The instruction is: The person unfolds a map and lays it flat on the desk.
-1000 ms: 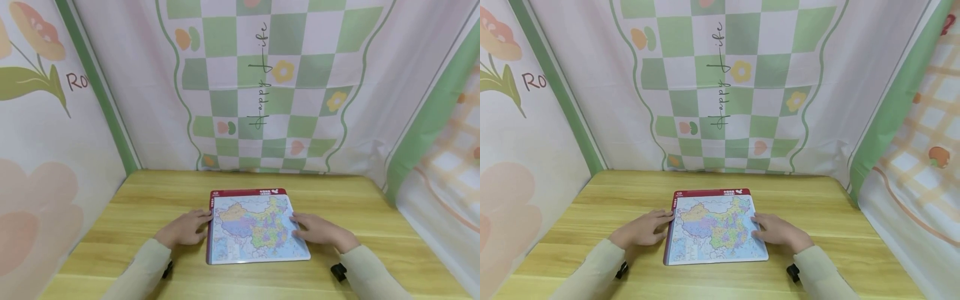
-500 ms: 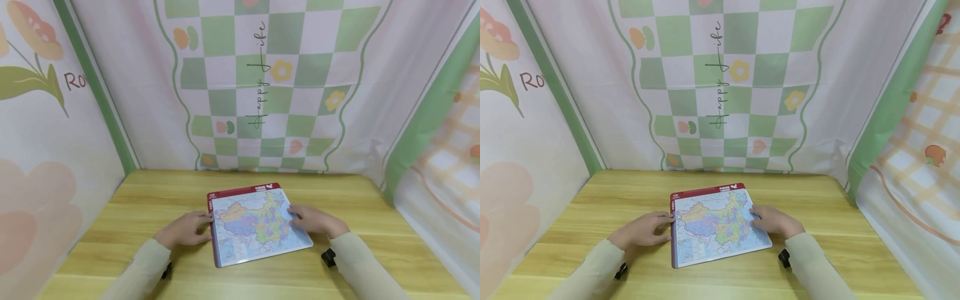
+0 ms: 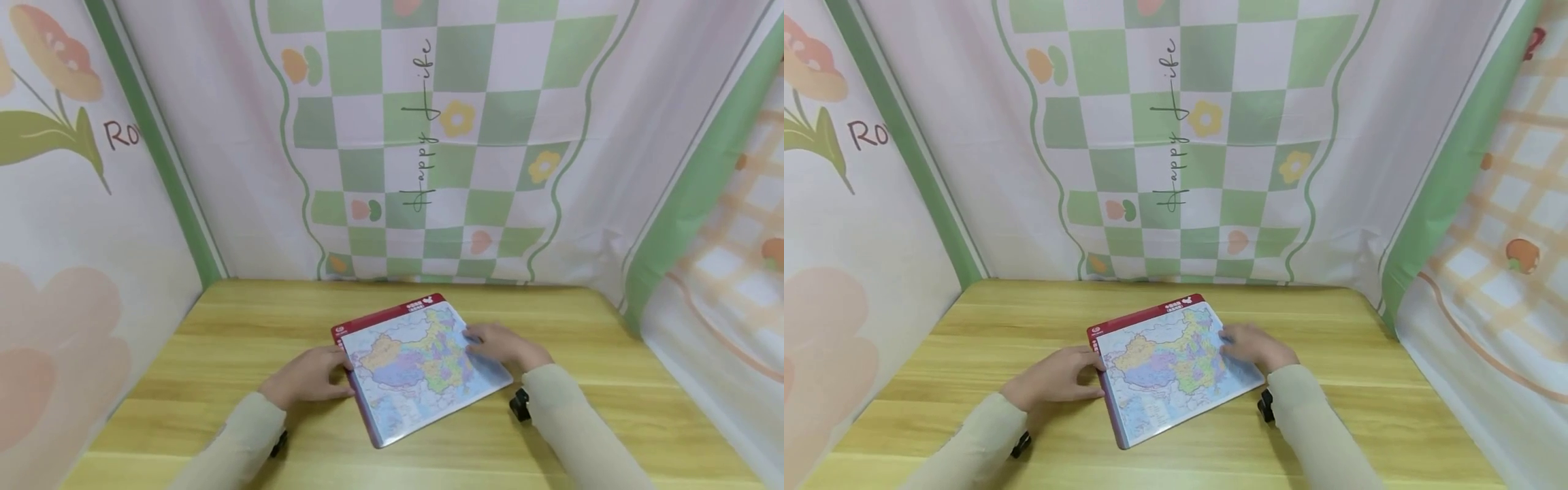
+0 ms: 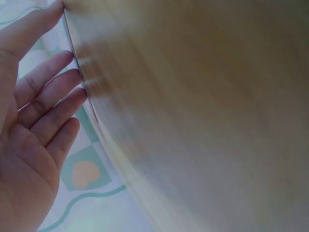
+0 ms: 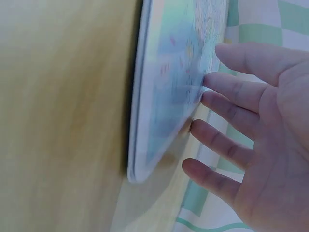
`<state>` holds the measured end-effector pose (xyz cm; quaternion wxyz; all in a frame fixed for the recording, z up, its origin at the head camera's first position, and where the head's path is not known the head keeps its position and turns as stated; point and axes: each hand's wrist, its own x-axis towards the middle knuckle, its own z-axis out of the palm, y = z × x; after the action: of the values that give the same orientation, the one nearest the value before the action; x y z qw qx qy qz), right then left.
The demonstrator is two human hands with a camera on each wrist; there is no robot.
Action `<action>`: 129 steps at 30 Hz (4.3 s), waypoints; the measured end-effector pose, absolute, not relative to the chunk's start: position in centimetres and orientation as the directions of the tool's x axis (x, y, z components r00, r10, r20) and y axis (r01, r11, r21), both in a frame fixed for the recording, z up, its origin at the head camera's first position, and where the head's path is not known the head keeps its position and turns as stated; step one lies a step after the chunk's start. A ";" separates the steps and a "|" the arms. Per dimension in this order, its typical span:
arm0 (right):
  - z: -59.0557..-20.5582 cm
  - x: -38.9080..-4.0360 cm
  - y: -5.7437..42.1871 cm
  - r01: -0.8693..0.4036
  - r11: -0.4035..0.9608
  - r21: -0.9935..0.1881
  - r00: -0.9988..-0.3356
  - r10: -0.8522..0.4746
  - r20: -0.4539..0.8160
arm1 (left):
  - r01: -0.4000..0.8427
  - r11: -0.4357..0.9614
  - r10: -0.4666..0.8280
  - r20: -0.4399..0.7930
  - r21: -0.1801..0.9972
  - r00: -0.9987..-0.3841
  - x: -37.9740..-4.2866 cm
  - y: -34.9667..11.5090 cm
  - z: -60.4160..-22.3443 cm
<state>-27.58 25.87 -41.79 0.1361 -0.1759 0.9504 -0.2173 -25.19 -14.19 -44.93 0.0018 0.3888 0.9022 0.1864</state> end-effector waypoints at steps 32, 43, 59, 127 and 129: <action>-42.8 -29.8 24.0 -0.187 0.917 -0.352 -0.938 -0.273 -0.212 | 0.706 0.594 0.728 0.116 0.385 -0.676 -25.4 -12.1 -43.8; -42.4 -29.0 24.6 -0.253 0.888 -0.383 -0.925 -0.338 -0.174 | 0.633 0.585 0.713 0.050 0.507 -0.700 -26.4 -12.8 -43.6; -41.6 -25.2 26.0 -0.299 0.868 -0.396 -0.897 -0.398 -0.194 | 0.585 0.652 0.634 0.078 0.482 -0.770 -27.3 -14.9 -43.3; -39.9 -22.7 29.3 -0.359 0.891 -0.278 -0.897 -0.412 -0.159 | 0.479 0.733 0.564 -0.037 0.483 -0.825 -27.4 -15.4 -44.7; -39.9 -22.9 29.1 -0.351 0.894 -0.278 -0.900 -0.404 -0.162 | 0.476 0.740 0.561 -0.046 0.476 -0.827 -27.3 -15.4 -44.6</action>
<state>-22.86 29.11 -39.87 0.1084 -0.1951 0.9671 -0.1218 -27.30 -15.39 -44.65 0.0934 0.2793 0.9280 0.2284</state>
